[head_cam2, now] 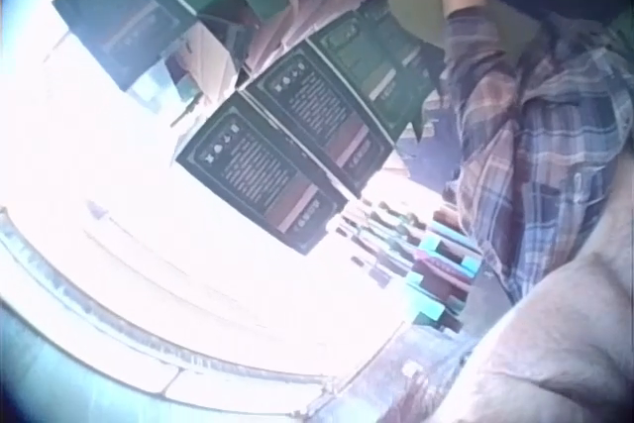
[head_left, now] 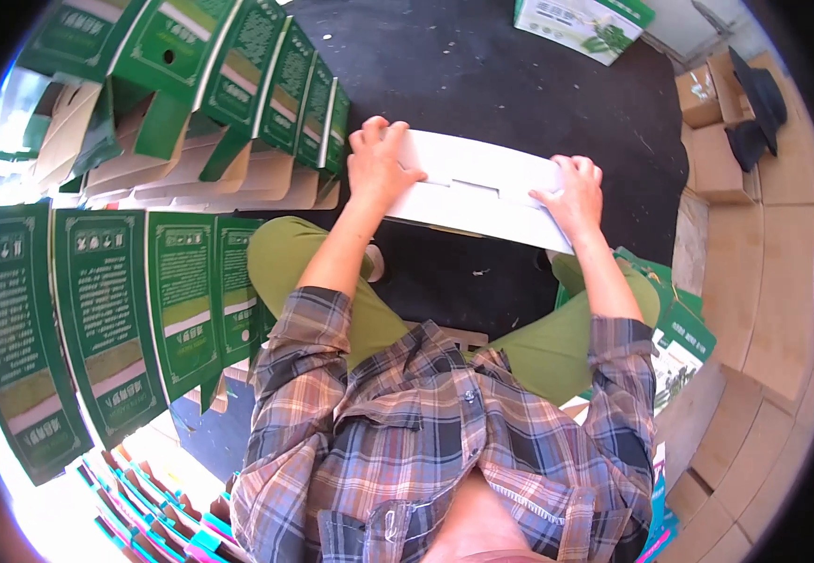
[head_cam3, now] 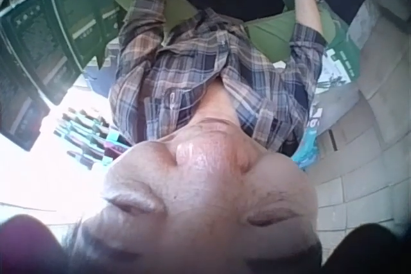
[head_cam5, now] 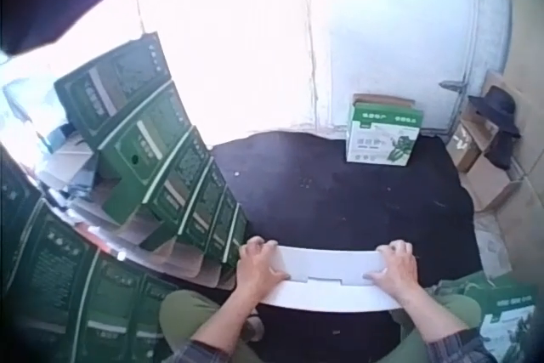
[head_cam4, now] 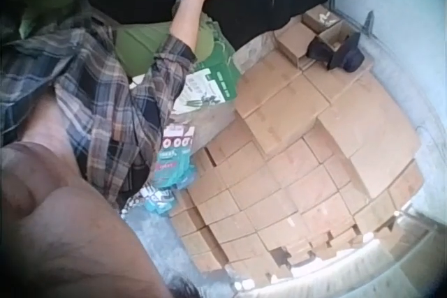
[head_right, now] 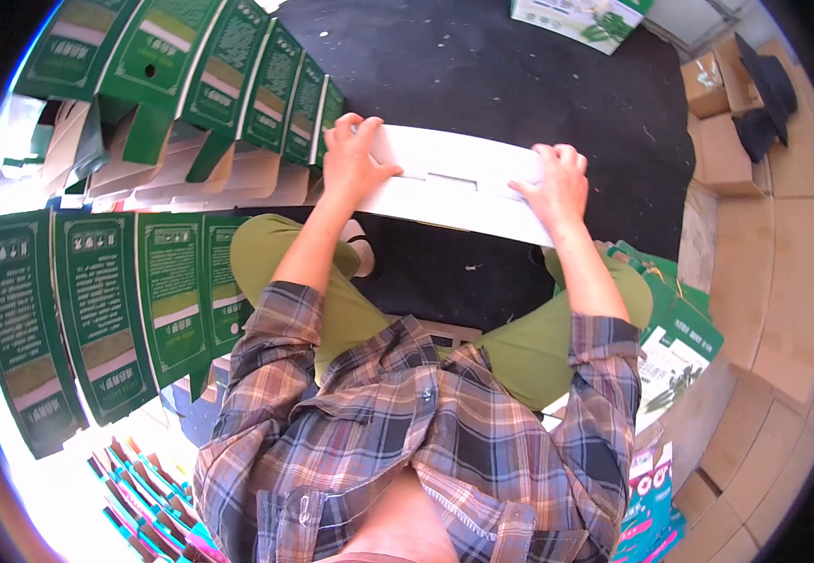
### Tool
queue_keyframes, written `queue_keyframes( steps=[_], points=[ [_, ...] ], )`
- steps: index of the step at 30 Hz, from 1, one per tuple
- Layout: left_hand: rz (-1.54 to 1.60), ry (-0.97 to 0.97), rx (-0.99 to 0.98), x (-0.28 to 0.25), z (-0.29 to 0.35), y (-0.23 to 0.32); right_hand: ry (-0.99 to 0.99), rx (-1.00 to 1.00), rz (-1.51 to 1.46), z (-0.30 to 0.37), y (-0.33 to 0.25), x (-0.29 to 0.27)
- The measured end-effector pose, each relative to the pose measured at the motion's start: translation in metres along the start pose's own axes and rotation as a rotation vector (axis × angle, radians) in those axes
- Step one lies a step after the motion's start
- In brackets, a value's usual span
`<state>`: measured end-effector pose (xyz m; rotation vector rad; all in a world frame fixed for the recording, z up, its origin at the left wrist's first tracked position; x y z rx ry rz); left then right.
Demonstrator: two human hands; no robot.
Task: The person assembles cardboard boxes by hand, folding the panels and tucking in the flaps, then places the formed boxes onto a stack.
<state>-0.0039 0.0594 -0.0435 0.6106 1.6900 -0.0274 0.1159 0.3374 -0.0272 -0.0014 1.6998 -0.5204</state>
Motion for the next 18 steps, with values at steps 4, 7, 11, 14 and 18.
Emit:
queue_keyframes(
  steps=[4,7,11,14,18],
  points=[
    [0.056,-0.038,0.005,-0.001,0.001,-0.005,-0.048,0.059,-0.116,0.005,0.021,0.008],
    [0.113,-0.024,0.0,0.002,-0.002,-0.012,-0.006,0.004,-0.293,-0.002,0.037,0.013],
    [0.348,0.104,-0.101,0.02,-0.005,-0.06,-0.024,0.414,-0.996,-0.018,0.055,0.024],
    [0.982,-0.159,-0.447,0.03,-0.014,-0.057,-0.15,0.705,-1.02,-0.004,0.108,0.046],
    [1.225,-0.387,-0.878,0.047,0.005,-0.072,-0.46,0.876,-1.061,0.03,0.135,0.093]
  ],
)
Point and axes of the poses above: each hand's wrist, its own z-axis away from the middle knuckle, its own x-axis out of the palm, y = z × x, the point moved 4 cm from there along -z, towards the middle knuckle, and after that the axes turned 6 degrees about -z, right-handed, at the moved point
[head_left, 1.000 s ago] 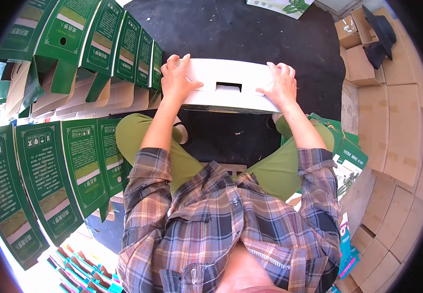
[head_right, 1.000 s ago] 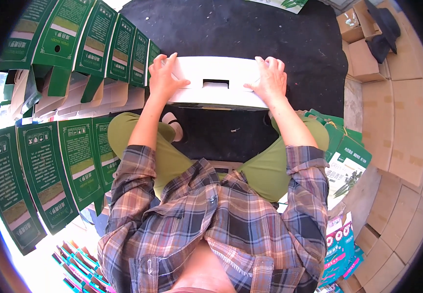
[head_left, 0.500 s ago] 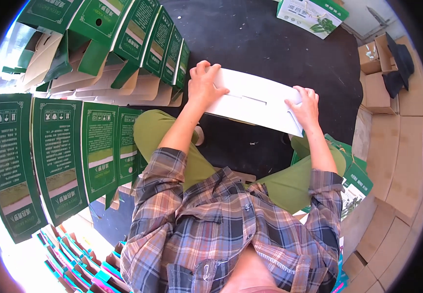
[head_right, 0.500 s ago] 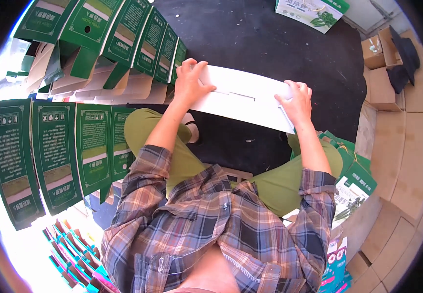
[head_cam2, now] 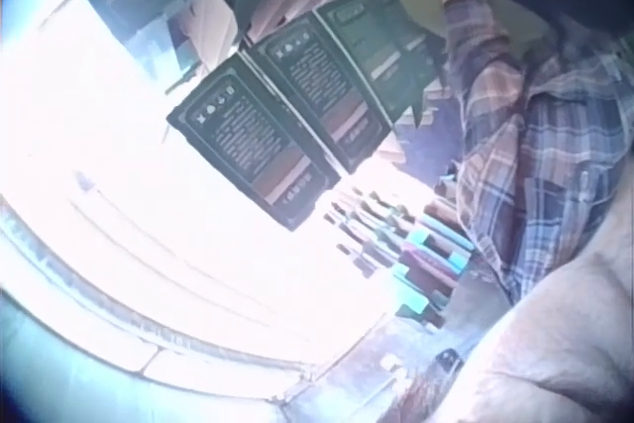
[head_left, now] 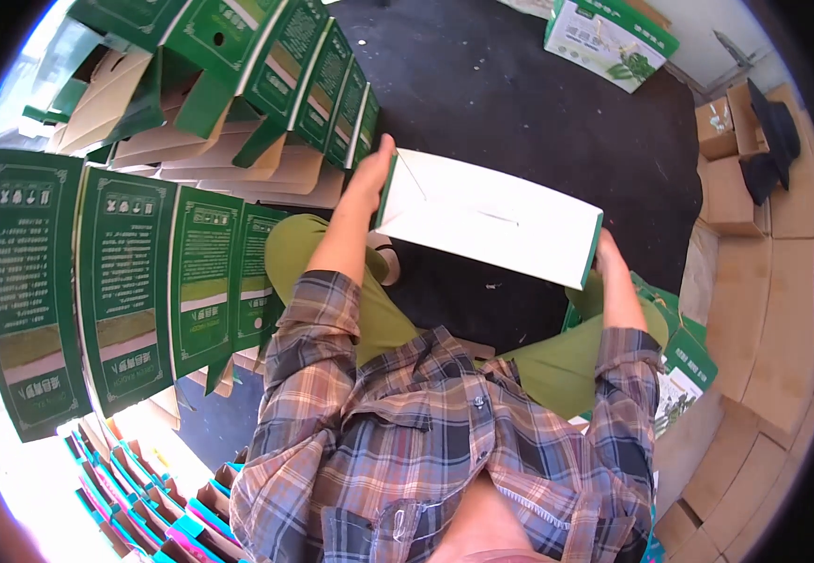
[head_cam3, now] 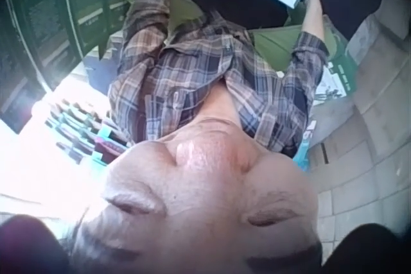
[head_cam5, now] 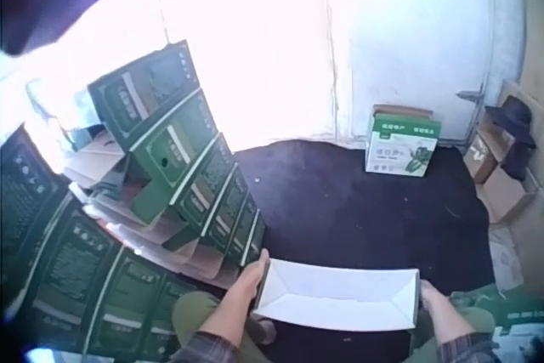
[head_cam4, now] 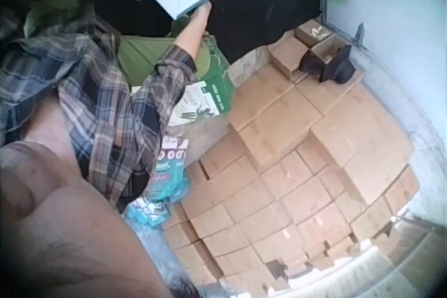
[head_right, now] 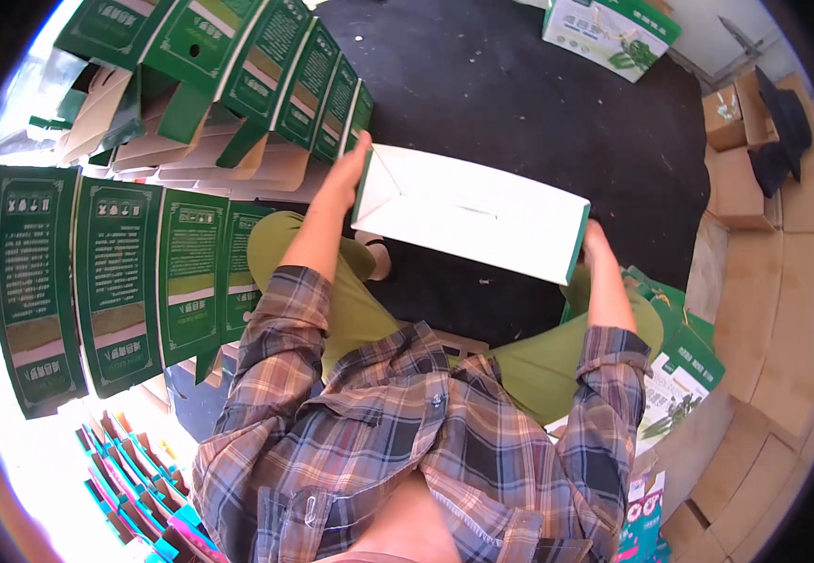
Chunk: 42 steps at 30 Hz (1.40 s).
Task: The person assembles cardboard boxes by hand, folding the panels and tucking in the flaps, then places the formed boxes onto a stack.
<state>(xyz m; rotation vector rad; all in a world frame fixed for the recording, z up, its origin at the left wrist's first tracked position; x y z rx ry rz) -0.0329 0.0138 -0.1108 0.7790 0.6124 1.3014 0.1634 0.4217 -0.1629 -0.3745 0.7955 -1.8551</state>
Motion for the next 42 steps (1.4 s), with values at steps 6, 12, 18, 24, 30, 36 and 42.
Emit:
queue_keyframes(
  steps=[6,12,18,24,30,36,42],
  points=[
    [0.203,-0.245,-0.127,-0.024,0.011,-0.013,-0.096,-0.118,-0.136,0.024,-0.016,0.013],
    [-0.011,-0.353,0.242,-0.005,0.051,0.02,-0.073,-0.423,-0.559,0.055,-0.051,-0.019],
    [-0.043,-0.198,0.034,-0.009,0.023,-0.017,-0.007,-0.328,-0.34,0.04,-0.033,-0.015],
    [-0.268,-0.17,-0.107,-0.012,-0.001,-0.073,-0.027,-0.175,-0.052,0.016,0.026,-0.013],
    [-0.278,-0.078,-0.203,-0.003,0.017,-0.066,0.031,-0.01,0.031,0.041,0.006,-0.005],
    [-0.318,-0.124,-0.235,-0.008,0.036,-0.043,0.291,-0.487,0.363,0.048,-0.03,-0.016],
    [-0.509,-0.161,-0.082,-0.02,0.04,-0.044,0.208,-0.865,0.255,0.099,-0.085,0.026]
  ],
)
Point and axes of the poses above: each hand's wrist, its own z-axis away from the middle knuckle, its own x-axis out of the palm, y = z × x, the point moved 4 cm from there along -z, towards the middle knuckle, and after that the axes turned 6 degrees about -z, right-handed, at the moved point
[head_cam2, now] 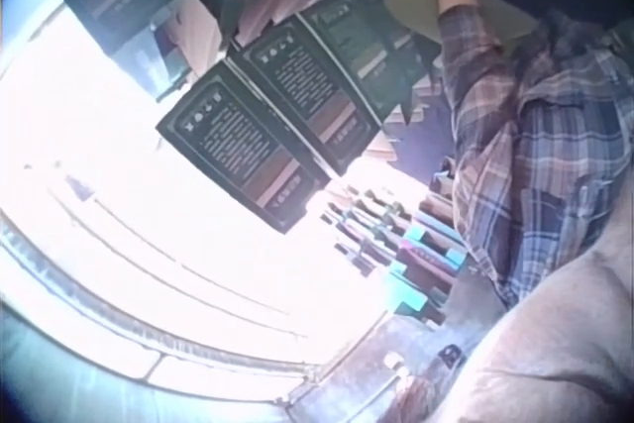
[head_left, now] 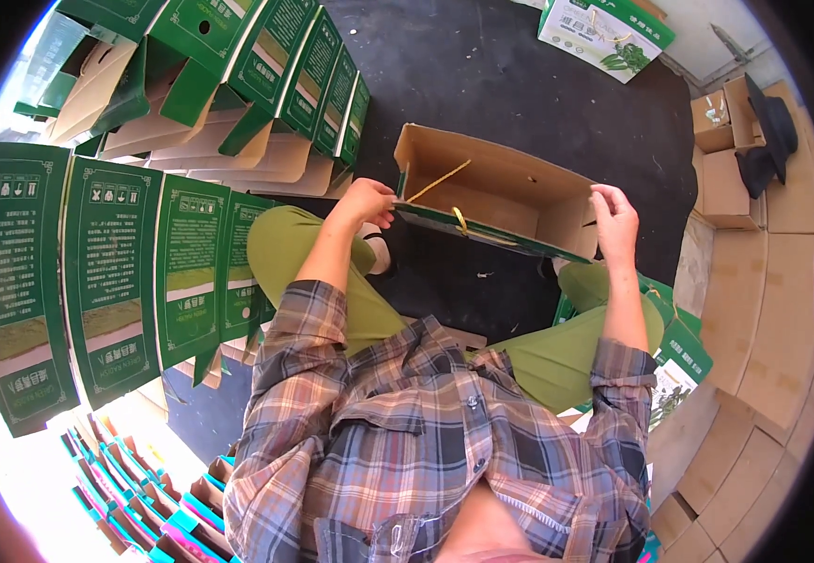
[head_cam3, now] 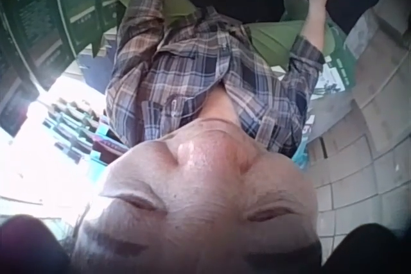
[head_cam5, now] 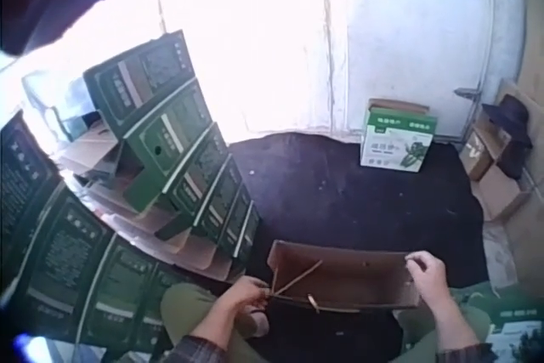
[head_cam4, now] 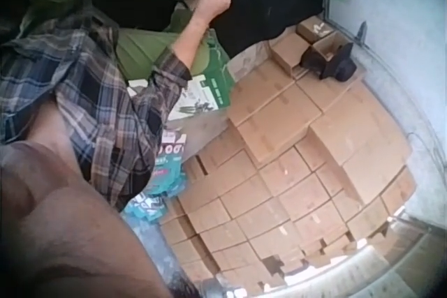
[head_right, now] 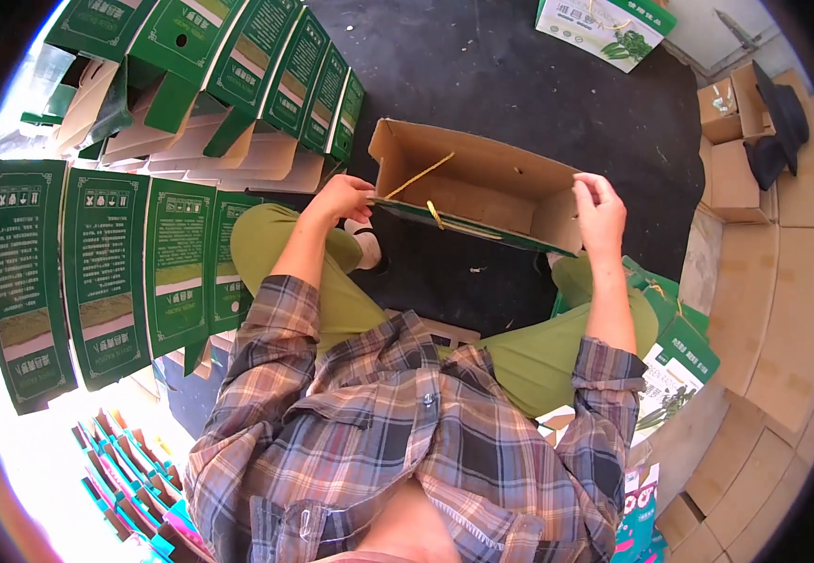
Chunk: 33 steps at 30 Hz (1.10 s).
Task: The person assembles cardboard boxes by hand, folding the panels and tucking in the flaps, then places the formed boxes onto a stack.
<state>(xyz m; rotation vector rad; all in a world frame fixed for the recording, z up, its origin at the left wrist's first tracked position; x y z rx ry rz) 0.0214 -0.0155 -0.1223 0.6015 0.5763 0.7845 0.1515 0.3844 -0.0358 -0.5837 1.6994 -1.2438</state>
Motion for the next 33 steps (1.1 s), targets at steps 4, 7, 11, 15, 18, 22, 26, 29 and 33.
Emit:
queue_keyframes(
  steps=[4,7,11,15,18,22,26,29,33],
  points=[
    [0.001,0.044,-0.032,0.004,-0.004,0.001,-0.254,-0.026,0.06,0.019,-0.043,0.051],
    [-0.066,0.026,-0.025,0.004,-0.007,-0.003,-0.49,-0.165,0.071,0.034,-0.062,0.094],
    [-0.203,0.115,0.033,-0.001,-0.009,-0.008,-0.716,0.018,0.034,0.033,-0.081,0.135],
    [-0.11,0.172,0.049,-0.003,-0.007,-0.009,-1.004,-0.017,0.389,0.009,-0.083,0.175],
    [-0.002,0.189,0.062,0.003,0.001,0.001,-1.076,-0.133,0.502,-0.009,-0.043,0.216],
    [0.226,0.206,0.088,0.006,0.018,0.006,-1.235,-0.079,0.389,0.0,-0.051,0.264],
    [0.361,0.198,0.149,0.009,0.026,0.013,-1.202,0.062,0.341,0.001,-0.049,0.27],
    [0.353,0.215,0.197,0.005,0.03,0.022,-1.123,-0.079,0.291,-0.003,-0.054,0.265],
    [0.367,0.225,0.244,0.008,0.037,0.033,-1.099,-0.059,0.133,-0.003,-0.05,0.256]
  ],
)
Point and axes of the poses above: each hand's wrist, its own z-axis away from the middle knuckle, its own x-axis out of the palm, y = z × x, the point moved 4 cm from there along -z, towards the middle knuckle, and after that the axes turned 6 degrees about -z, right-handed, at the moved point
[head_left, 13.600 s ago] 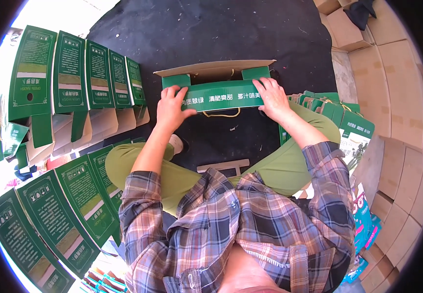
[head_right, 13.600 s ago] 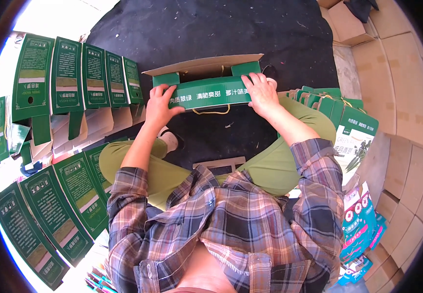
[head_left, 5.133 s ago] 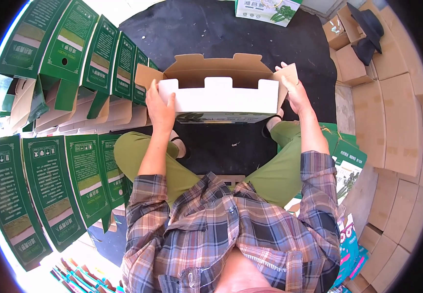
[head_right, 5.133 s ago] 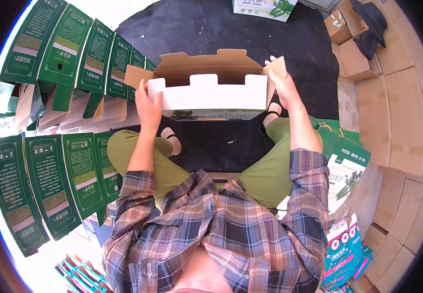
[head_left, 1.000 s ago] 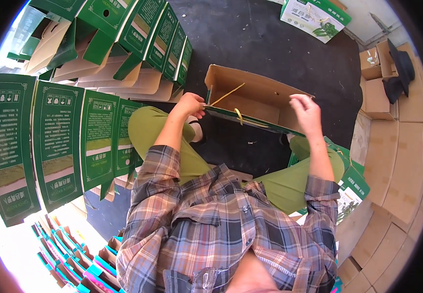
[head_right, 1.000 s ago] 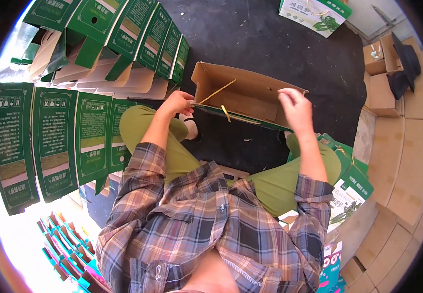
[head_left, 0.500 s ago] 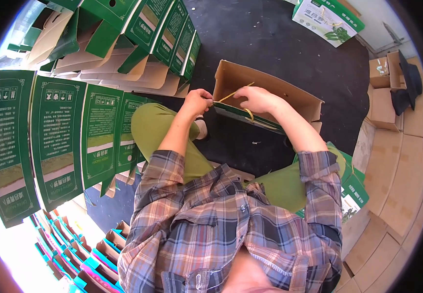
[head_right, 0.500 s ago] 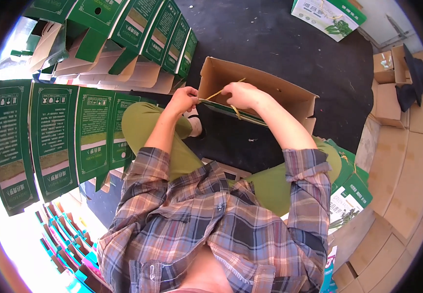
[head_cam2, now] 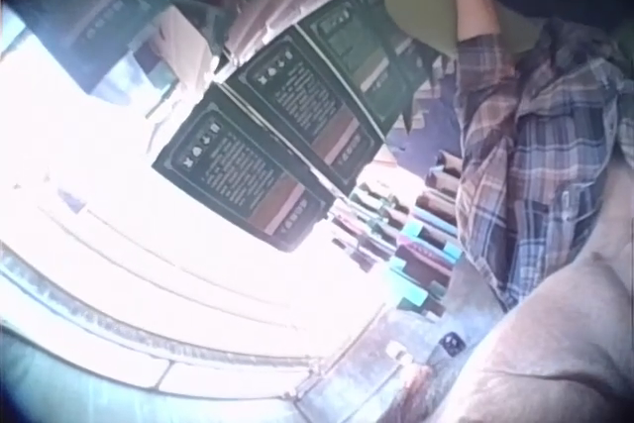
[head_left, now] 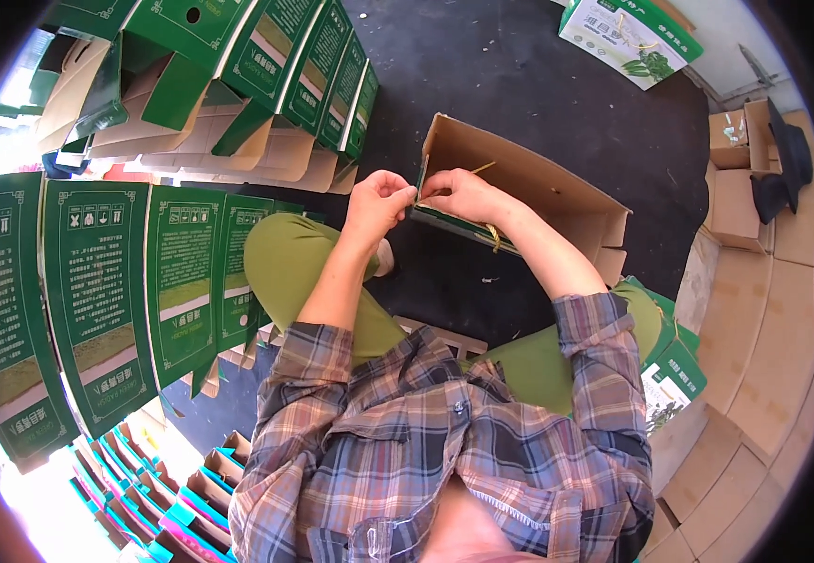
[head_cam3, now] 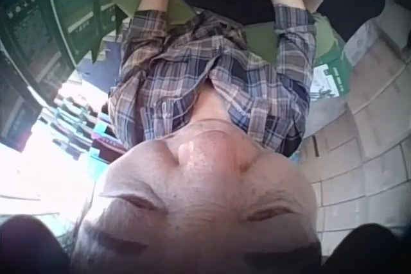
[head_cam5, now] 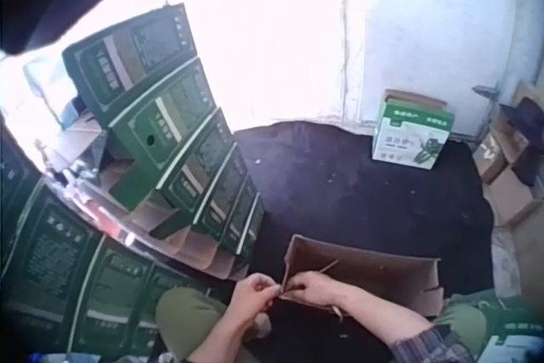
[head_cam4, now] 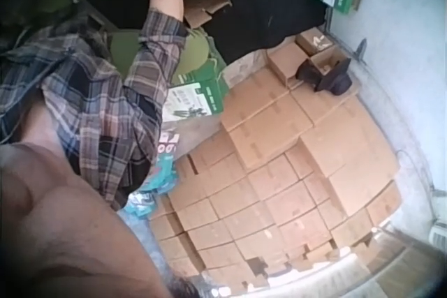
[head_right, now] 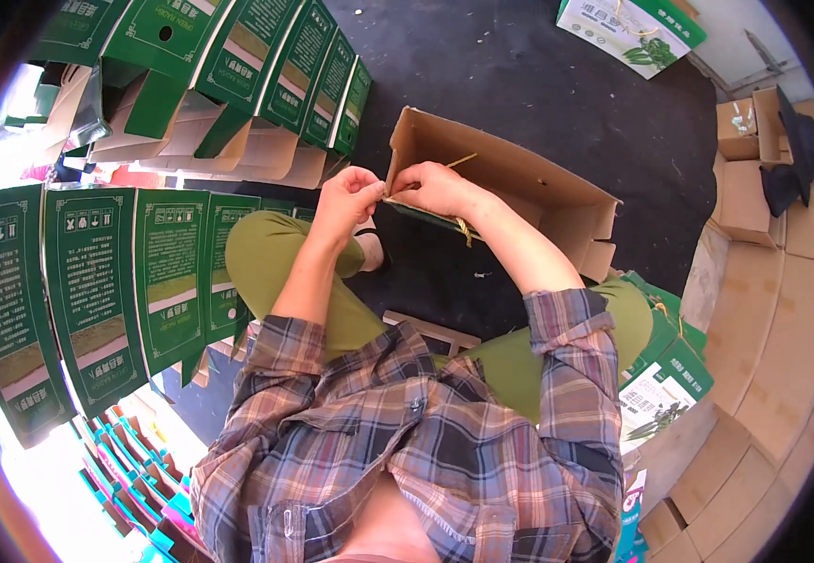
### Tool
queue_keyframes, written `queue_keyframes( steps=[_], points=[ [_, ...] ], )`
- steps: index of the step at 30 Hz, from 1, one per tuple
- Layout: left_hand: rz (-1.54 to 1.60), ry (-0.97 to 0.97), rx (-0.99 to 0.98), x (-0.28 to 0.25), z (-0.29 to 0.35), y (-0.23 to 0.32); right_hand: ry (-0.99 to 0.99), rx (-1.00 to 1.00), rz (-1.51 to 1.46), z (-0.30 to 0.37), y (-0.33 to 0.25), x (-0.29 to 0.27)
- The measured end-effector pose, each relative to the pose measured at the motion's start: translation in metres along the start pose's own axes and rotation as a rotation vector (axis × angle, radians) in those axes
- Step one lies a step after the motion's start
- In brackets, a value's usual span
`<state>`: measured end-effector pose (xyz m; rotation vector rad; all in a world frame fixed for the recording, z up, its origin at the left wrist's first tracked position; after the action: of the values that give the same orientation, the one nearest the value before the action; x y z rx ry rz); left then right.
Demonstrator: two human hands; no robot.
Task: The person assembles cardboard boxes by hand, folding the panels and tucking in the flaps, then places the formed boxes onto a stack.
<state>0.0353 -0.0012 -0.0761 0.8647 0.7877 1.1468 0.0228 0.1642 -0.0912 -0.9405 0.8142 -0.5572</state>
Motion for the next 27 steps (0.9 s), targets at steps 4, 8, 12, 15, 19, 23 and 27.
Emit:
queue_keyframes(
  steps=[4,8,12,15,19,23,27],
  points=[
    [0.128,-0.022,0.028,0.0,0.005,0.003,-0.126,0.035,-0.34,0.004,-0.004,0.001],
    [-0.066,-0.036,0.231,0.001,0.012,0.024,-0.161,0.111,-0.661,0.012,-0.004,-0.003],
    [-0.12,-0.073,0.356,0.014,0.014,0.036,-0.133,0.114,-0.691,0.027,0.001,-0.021],
    [-0.149,-0.043,0.409,0.018,0.013,0.037,-0.02,0.216,-0.508,0.043,0.005,-0.044],
    [-0.381,-0.12,0.564,0.033,0.014,0.037,0.136,0.319,0.589,0.068,0.041,-0.058],
    [-0.683,-0.181,0.661,0.04,0.023,0.039,0.113,0.126,0.284,0.078,0.032,-0.054],
    [-0.755,-0.223,0.697,0.044,0.023,0.031,-0.018,0.03,0.11,0.09,-0.015,-0.028]
  ],
)
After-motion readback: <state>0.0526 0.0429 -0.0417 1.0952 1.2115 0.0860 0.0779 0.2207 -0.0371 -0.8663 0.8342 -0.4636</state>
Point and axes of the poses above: each hand's wrist, its own z-axis away from the middle knuckle, its own x-axis out of the palm, y = z × x, the point moved 4 cm from there along -z, towards the middle knuckle, and after that the axes turned 6 degrees about -z, right-handed, at the moved point
